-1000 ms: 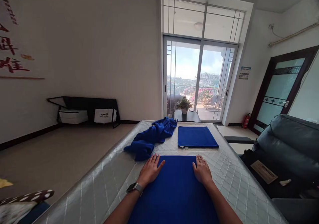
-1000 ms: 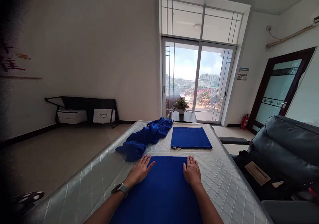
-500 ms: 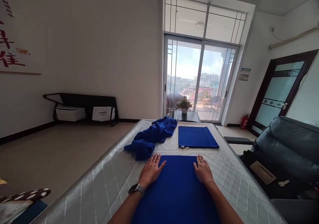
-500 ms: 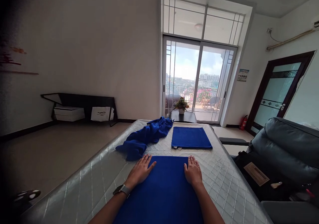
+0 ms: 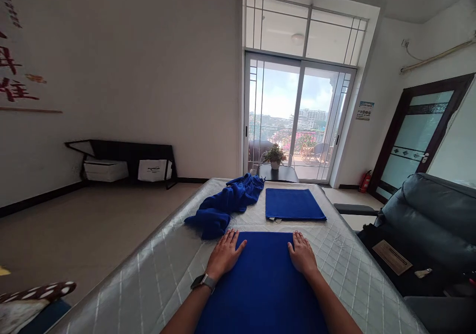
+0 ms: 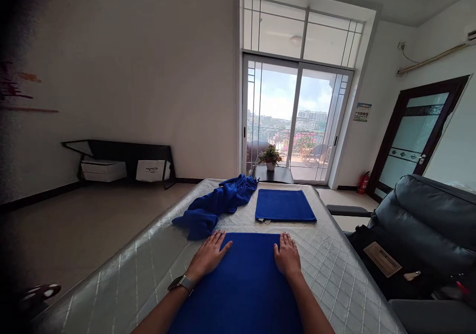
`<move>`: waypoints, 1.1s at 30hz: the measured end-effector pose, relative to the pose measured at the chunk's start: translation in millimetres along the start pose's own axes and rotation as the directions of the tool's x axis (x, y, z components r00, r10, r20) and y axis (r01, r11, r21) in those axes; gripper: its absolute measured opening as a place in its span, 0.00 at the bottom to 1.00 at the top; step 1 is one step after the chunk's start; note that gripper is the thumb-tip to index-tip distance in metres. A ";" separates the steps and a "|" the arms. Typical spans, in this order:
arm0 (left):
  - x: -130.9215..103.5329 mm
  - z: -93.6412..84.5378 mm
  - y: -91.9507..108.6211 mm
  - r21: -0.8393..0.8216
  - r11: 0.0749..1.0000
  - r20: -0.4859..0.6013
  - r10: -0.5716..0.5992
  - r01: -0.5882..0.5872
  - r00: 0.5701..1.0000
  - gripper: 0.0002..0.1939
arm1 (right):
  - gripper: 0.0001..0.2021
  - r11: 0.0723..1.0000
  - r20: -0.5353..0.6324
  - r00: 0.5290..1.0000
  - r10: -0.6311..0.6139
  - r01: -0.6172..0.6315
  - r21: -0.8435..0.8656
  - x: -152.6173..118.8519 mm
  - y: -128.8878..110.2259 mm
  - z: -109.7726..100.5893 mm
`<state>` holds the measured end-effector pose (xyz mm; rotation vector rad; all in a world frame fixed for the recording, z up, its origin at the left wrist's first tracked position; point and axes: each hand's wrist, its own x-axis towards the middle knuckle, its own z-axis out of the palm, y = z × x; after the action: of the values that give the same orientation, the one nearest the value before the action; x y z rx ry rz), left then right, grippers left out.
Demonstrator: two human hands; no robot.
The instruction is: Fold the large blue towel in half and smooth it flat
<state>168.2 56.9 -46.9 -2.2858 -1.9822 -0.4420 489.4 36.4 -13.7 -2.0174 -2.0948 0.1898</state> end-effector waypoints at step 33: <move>14.4 -17.7 145.2 -0.098 0.976 0.039 0.197 -0.193 0.980 0.39 | 0.34 1.000 -0.013 1.000 -0.011 0.011 0.001 1.1 3.8 4.6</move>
<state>309.3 43.3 -8.0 -2.5404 -1.7682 -0.4739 491.9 37.9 -19.0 -2.0002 -2.0975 0.1755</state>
